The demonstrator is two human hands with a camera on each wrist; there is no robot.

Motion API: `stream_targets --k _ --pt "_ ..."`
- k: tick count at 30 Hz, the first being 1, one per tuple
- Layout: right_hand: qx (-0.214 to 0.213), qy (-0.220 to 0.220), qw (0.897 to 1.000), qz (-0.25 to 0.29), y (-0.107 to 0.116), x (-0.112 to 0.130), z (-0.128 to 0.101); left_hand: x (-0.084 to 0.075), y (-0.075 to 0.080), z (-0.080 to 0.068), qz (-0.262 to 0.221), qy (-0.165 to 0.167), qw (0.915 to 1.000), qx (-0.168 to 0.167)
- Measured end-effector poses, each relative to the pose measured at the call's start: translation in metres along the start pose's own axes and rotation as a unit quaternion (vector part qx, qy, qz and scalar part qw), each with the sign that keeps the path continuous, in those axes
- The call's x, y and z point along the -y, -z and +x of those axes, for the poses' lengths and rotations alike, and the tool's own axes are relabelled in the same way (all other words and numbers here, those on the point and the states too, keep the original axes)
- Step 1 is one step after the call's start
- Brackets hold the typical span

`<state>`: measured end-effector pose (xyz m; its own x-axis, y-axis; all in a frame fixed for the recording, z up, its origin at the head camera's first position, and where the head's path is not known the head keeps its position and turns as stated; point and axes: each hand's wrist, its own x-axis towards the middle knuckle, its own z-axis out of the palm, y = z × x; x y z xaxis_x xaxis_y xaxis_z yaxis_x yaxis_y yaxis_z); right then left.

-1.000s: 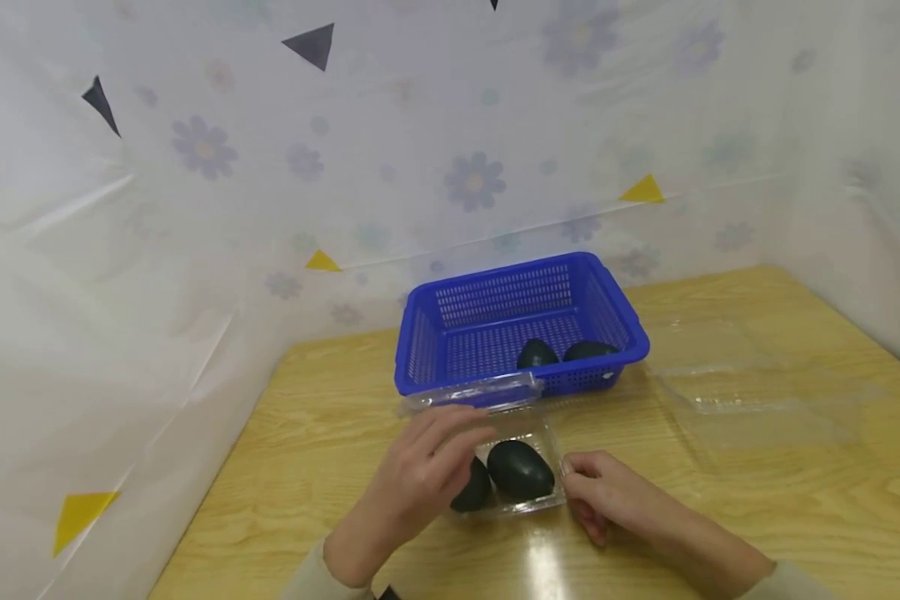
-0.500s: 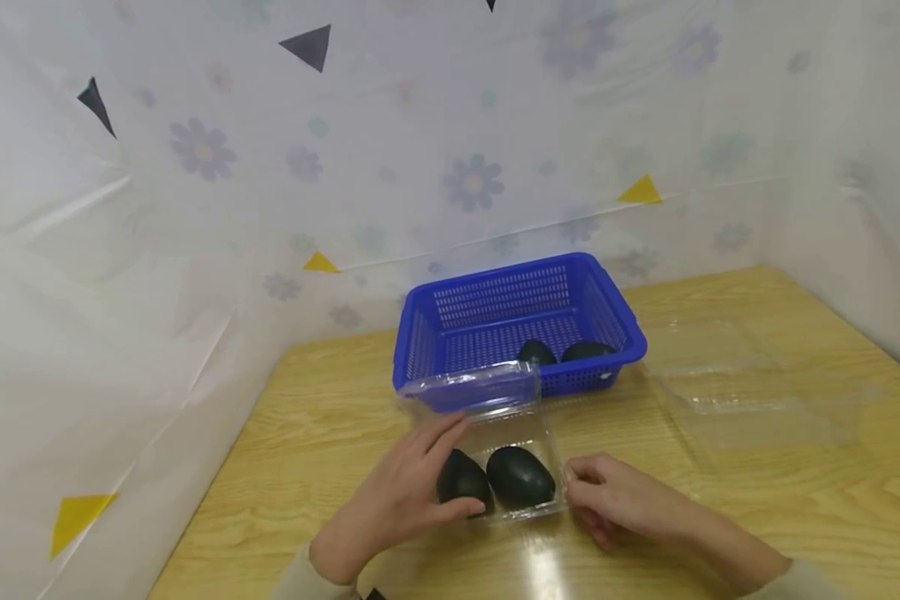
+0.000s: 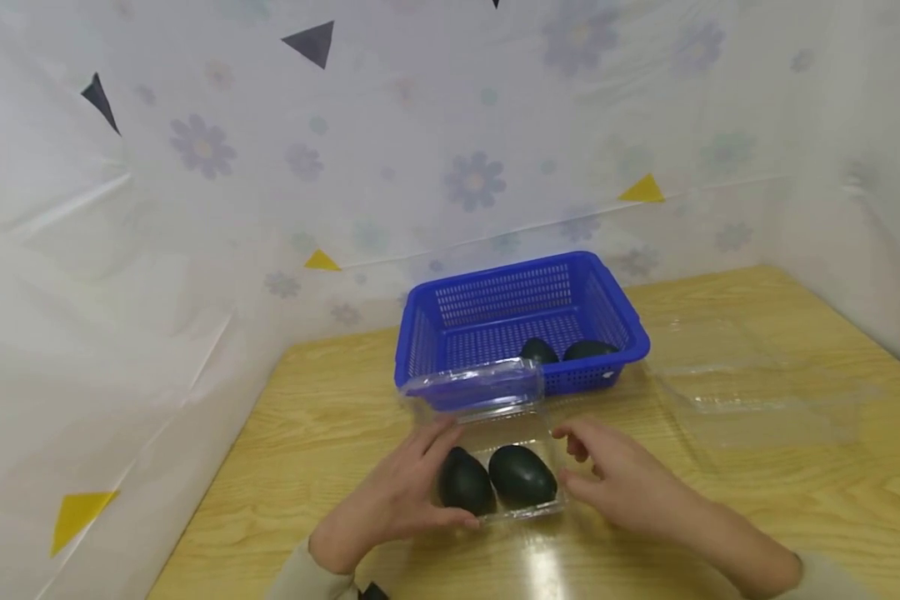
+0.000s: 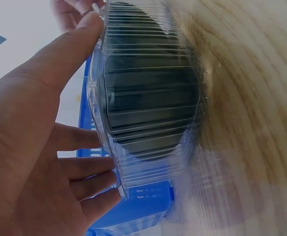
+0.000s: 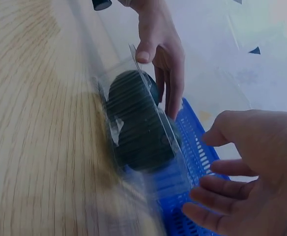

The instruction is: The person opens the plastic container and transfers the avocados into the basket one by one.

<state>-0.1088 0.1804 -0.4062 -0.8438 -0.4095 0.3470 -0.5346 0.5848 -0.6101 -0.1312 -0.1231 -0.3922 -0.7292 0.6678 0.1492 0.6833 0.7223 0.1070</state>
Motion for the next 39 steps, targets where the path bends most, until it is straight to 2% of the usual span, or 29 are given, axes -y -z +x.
stream_targets --k 3,9,21,28,32,39 --pt "-0.027 0.043 0.999 -0.016 -0.003 0.008 0.004 0.000 0.001 0.001 -0.001 0.005 1.0000 0.006" --pt "-0.011 0.076 0.996 -0.040 -0.007 0.017 0.013 -0.002 0.001 0.004 0.006 0.010 0.9998 0.014" --pt "0.080 0.065 0.991 -0.090 -0.023 0.026 0.030 -0.001 0.004 0.005 -0.001 0.009 0.9998 0.020" --pt "0.128 0.059 0.981 -0.131 -0.028 0.032 0.039 -0.001 0.008 0.005 0.002 0.010 0.9997 0.021" --pt "0.143 0.065 0.977 -0.146 -0.029 0.034 0.043 -0.001 0.009 0.004 0.009 0.007 0.9998 0.017" --pt "0.160 0.058 0.975 -0.143 -0.029 0.033 0.046 -0.001 0.006 0.004 0.020 -0.003 0.9998 0.007"
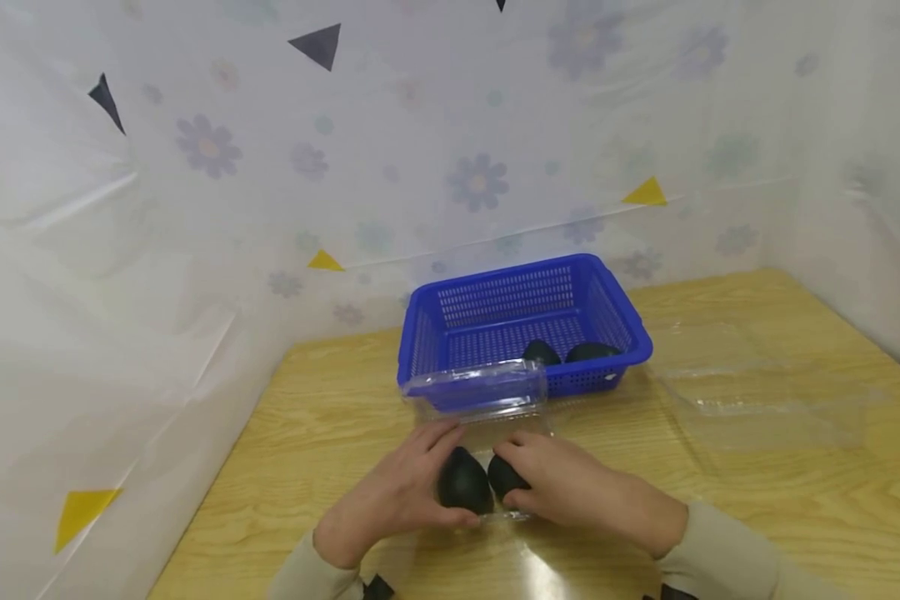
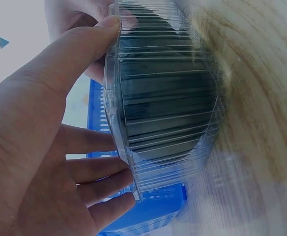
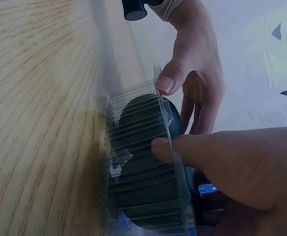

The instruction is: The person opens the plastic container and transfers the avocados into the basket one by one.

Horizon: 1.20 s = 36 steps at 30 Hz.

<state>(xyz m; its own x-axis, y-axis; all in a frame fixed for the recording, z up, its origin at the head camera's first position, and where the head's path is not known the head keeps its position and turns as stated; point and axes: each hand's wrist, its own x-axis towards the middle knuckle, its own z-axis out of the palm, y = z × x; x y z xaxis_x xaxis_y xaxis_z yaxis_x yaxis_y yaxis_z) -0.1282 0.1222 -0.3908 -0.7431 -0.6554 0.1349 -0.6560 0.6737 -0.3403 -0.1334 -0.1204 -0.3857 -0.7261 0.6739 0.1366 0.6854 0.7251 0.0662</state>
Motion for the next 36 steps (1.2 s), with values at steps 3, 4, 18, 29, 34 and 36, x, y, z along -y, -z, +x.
stream_targets --k 3,4,18,29,34,36 --pt "-0.002 0.001 1.000 0.001 0.000 0.000 0.000 0.001 -0.001 -0.001 0.003 -0.002 1.0000 -0.007" --pt "-0.004 0.003 1.000 0.001 0.000 0.000 0.000 0.001 -0.001 -0.001 0.002 -0.003 1.0000 -0.008" --pt "-0.020 -0.016 0.999 0.019 0.006 0.001 -0.001 -0.001 0.000 0.000 -0.007 0.014 0.9998 0.012" --pt "-0.024 -0.014 0.999 0.028 0.015 0.003 -0.006 0.001 -0.003 -0.001 -0.010 0.009 0.9999 0.005" --pt "-0.021 -0.016 0.999 0.036 0.021 0.003 -0.009 0.000 -0.003 -0.002 -0.015 0.003 0.9999 -0.007" --pt "-0.022 -0.013 0.999 0.035 0.023 0.002 -0.010 0.000 -0.003 -0.002 -0.016 0.005 0.9998 -0.006"
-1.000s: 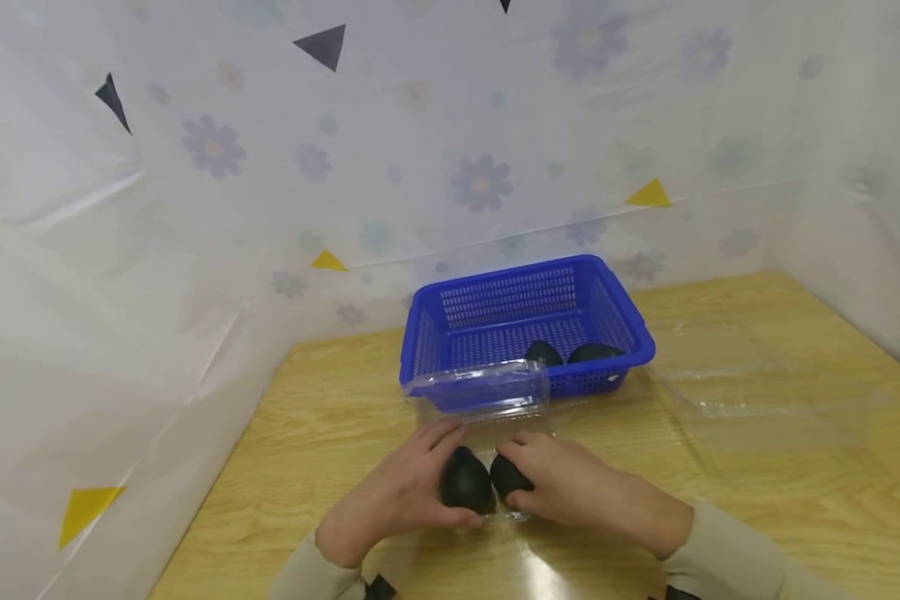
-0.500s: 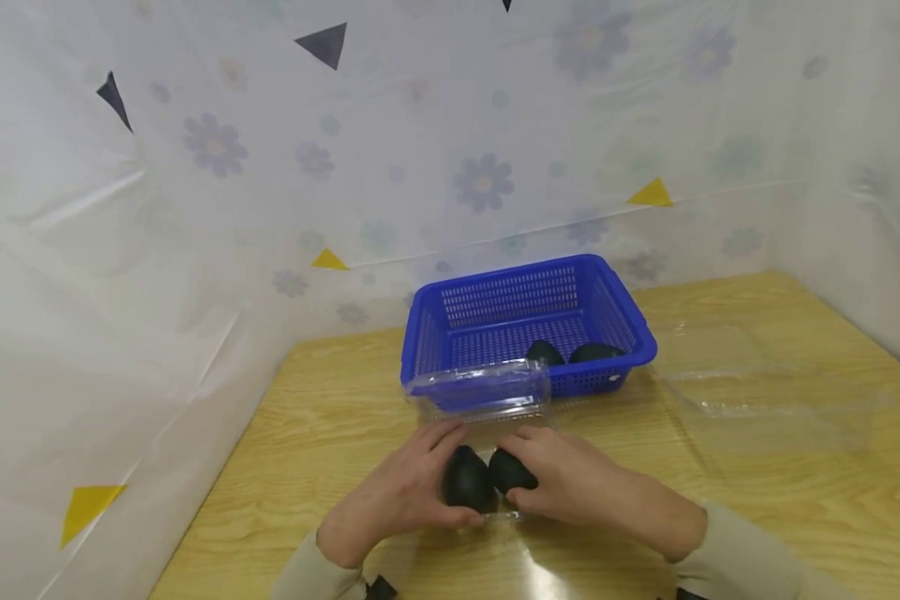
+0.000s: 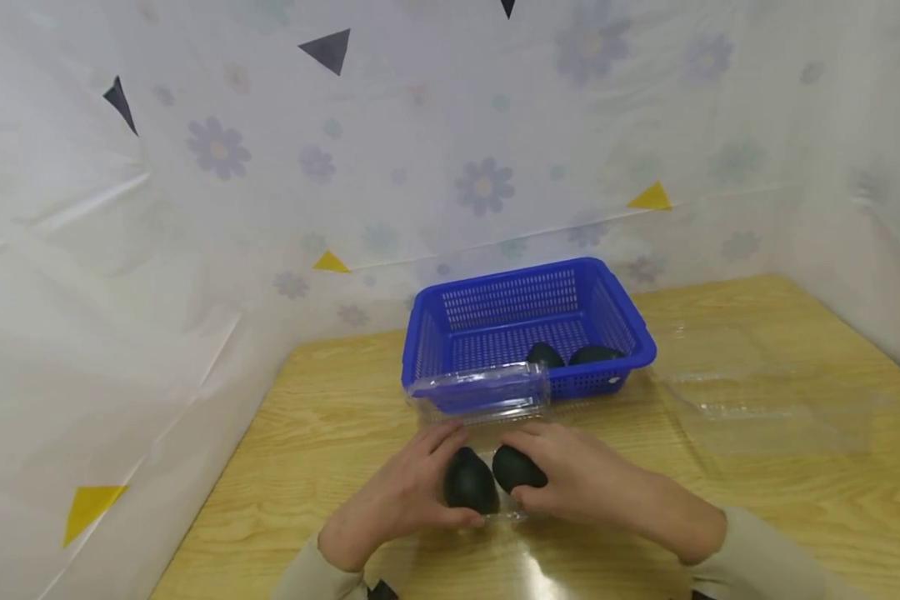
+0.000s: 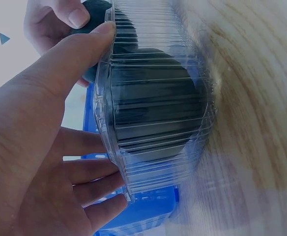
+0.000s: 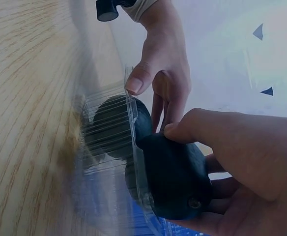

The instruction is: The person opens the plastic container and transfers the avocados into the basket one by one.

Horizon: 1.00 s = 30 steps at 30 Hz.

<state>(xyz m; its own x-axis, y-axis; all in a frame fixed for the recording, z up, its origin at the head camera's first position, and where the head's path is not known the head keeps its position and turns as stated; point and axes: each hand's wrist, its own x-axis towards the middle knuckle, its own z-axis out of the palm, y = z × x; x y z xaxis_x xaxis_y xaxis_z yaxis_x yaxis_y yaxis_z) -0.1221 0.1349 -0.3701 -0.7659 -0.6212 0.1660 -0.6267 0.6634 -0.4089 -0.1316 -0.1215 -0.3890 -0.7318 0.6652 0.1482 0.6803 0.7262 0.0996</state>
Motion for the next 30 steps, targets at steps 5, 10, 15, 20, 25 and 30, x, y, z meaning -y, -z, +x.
stream_targets --k 5,10,15,20,25,30 --pt "-0.002 0.003 1.000 -0.001 0.005 -0.001 -0.003 0.000 -0.001 -0.001 0.002 -0.001 1.0000 -0.006" --pt "0.005 0.001 1.000 0.002 0.010 -0.001 -0.005 0.000 -0.002 -0.001 -0.004 -0.002 0.9999 -0.015" --pt "-0.003 0.009 1.000 -0.005 0.014 -0.002 -0.009 -0.001 -0.002 -0.001 -0.009 0.002 0.9999 -0.012" --pt "-0.010 0.004 1.000 -0.010 0.018 -0.004 -0.014 0.000 -0.002 -0.001 -0.007 0.003 0.9999 -0.008" --pt "-0.022 0.008 1.000 -0.012 0.021 -0.007 -0.018 0.001 -0.003 -0.001 -0.015 0.007 0.9999 -0.003" --pt "-0.043 0.009 0.999 -0.017 0.026 -0.012 -0.025 0.001 -0.003 -0.002 -0.014 0.007 0.9999 -0.007"
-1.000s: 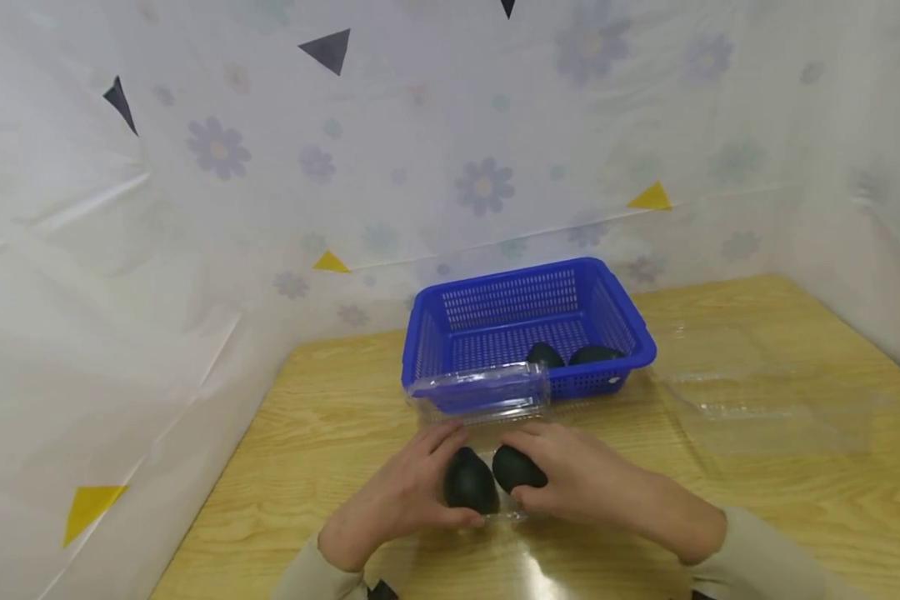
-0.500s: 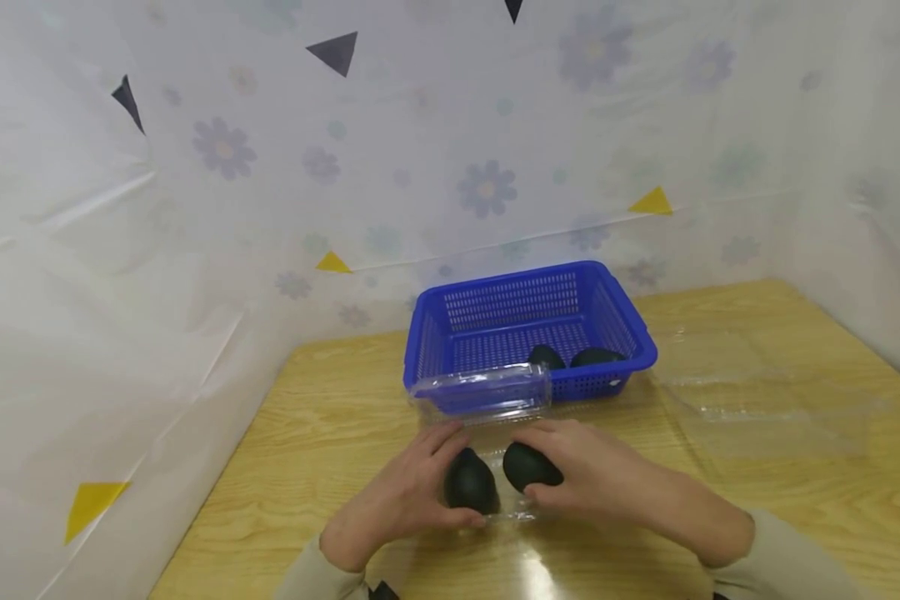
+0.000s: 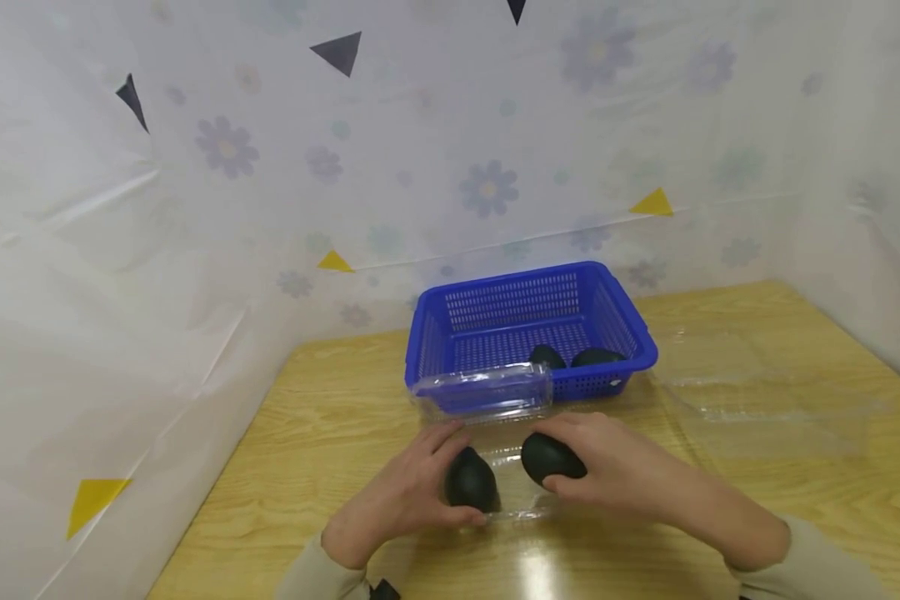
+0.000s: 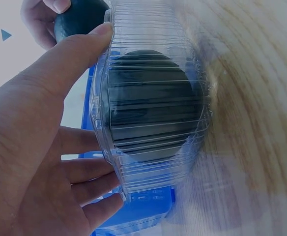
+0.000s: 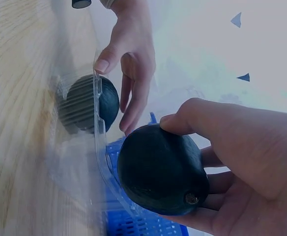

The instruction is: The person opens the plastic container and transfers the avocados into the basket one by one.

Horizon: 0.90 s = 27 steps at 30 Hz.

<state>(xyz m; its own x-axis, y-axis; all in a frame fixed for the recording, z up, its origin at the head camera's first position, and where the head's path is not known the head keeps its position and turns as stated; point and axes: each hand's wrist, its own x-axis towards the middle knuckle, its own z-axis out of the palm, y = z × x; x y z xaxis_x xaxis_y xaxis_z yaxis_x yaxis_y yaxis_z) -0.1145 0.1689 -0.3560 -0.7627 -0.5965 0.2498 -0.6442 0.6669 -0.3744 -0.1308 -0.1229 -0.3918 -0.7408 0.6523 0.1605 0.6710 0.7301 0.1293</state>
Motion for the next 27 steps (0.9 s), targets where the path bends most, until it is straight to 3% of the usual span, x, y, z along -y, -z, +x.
stream_targets --k 8,17,27 --pt "-0.032 0.008 0.999 -0.001 0.011 -0.014 -0.010 -0.001 0.000 0.000 0.005 -0.003 1.0000 -0.002" --pt "-0.015 -0.065 0.998 -0.009 0.030 -0.030 -0.019 -0.001 0.000 0.000 0.002 0.000 1.0000 0.004" --pt "-0.017 -0.106 0.994 -0.011 0.044 -0.051 -0.027 -0.001 0.000 0.000 0.000 0.004 1.0000 0.008"
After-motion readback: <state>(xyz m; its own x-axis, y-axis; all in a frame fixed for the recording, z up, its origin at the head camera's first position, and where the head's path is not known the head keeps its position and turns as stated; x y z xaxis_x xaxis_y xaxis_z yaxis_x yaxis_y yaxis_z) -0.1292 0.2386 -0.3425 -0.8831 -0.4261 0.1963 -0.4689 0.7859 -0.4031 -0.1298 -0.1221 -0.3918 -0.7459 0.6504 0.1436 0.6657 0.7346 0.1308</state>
